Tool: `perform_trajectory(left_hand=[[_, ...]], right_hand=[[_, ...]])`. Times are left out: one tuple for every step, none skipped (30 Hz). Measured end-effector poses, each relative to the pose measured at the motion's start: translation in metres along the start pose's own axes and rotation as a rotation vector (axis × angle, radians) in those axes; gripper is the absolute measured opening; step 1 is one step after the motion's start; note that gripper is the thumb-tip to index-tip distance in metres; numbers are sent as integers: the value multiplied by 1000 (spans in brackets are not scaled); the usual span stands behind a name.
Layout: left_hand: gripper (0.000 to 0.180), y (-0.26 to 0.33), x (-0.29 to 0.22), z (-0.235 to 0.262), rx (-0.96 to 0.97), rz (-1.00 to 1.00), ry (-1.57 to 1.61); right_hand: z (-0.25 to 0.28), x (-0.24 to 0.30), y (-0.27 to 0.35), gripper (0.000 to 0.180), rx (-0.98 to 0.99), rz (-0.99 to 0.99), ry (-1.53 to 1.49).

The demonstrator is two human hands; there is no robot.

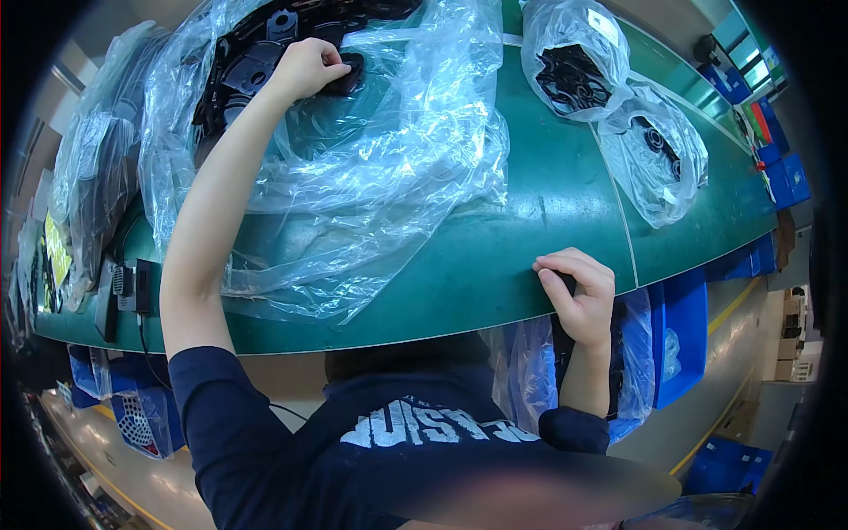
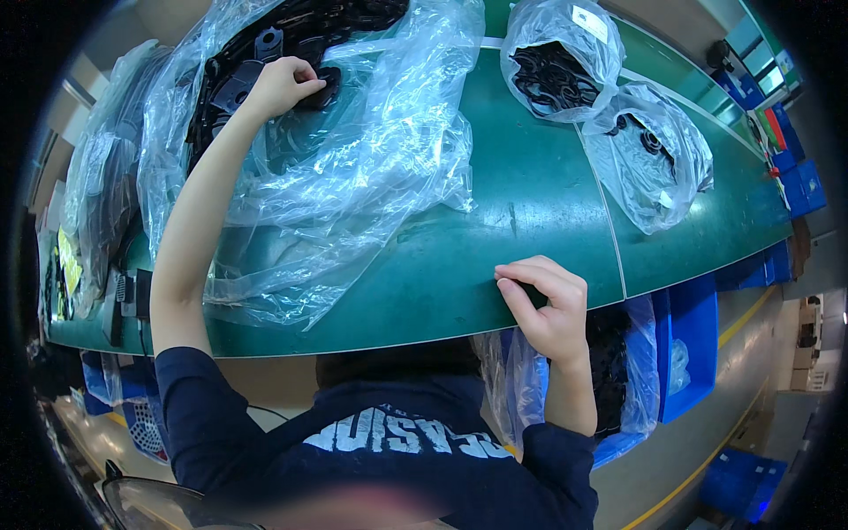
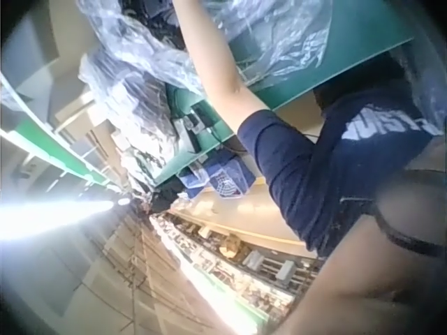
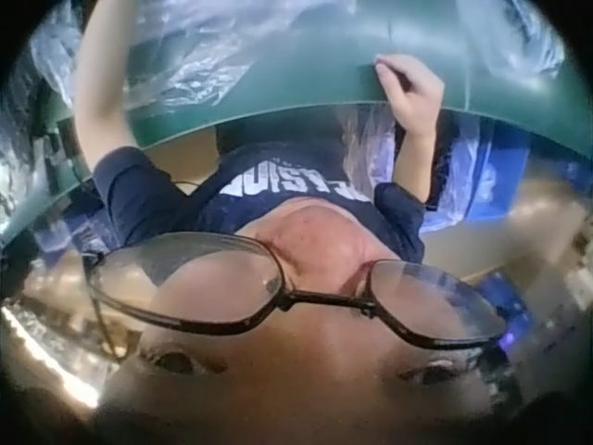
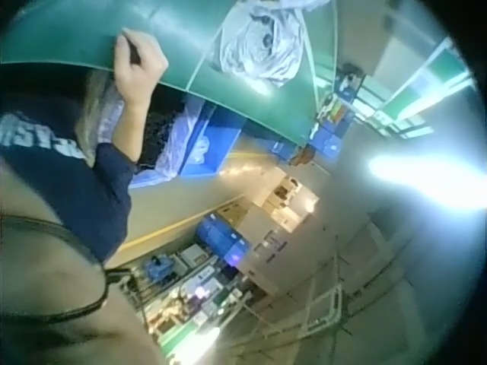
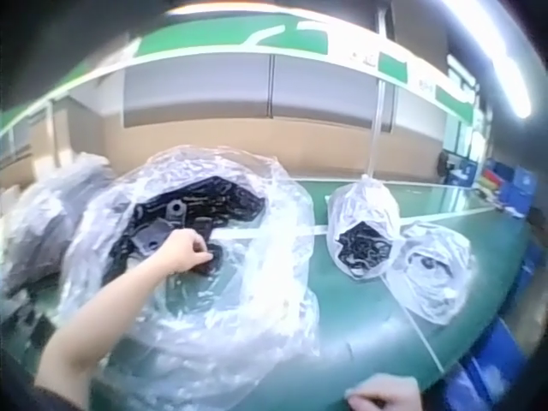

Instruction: The person assembles black plastic lighting fixture components by hand, snapping retaining rings onto circular fixture bases.

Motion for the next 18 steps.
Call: perform_trajectory(left_hand=[[32, 0, -2, 1, -25, -37, 0], [32, -2, -2, 0, -23, -45, 4], [31, -3, 1, 1, -33, -40, 32], [30, -4, 4, 2, -43, -37, 61], [31, -10, 11, 2, -42, -62, 14], [33, -11, 12, -1, -7, -28, 35], [35, -14, 11, -2, 25, -53, 44], [37, -15, 9, -2, 57, -79, 52], [37, -16, 9, -1, 60, -94, 59], [38, -15, 8, -3, 104, -104, 123], [40, -15, 5, -3, 148, -119, 188], [42, -11, 3, -3, 177, -95, 187], [43, -10, 4, 0, 198, -103, 207], [43, -10, 4, -1, 222, -114, 233], [44, -8, 4, 1, 224, -103, 234], [44, -6, 4, 2, 227, -90, 234], [46, -4, 4, 4, 174, -122, 218], [46, -4, 1, 5, 177, -134, 222]], right_hand=[[-1, 0, -1, 11, 0, -1, 5], [0, 0, -1, 11, -1, -1, 14], [0, 0, -2, 11, -7, -6, 21], [-1, -1, -3, 11, 7, -8, 4], [-1, 1, -4, 11, 21, -8, -9], [0, 0, -4, 11, 11, -16, 4], [0, -2, -4, 11, 24, -18, -13], [0, -3, -3, 11, 36, -19, -30], [2, -4, -3, 11, 25, -26, -18], [3, -5, -2, 11, 44, -52, -65], [5, -7, -2, 11, 59, -78, -108], [10, -8, -3, 11, 44, -86, -94], [13, -12, -6, 10, 49, -116, -131], [19, -15, -7, 10, 52, -151, -163], [27, -20, -12, 10, 19, -152, -101], [36, -27, -18, 10, -33, -164, -77], [46, -35, -25, 11, -93, -241, -127], [56, -44, -35, 12, -156, -314, -180]])
Point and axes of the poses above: each hand's wrist, its own y-axis away from the middle knuckle, its own z-axis out of the back of the hand, x = y × z, the point moved 6 cm from there along -y, towards the middle knuckle, and after that the axes turned 4 degrees about y, right-handed, at the moved point
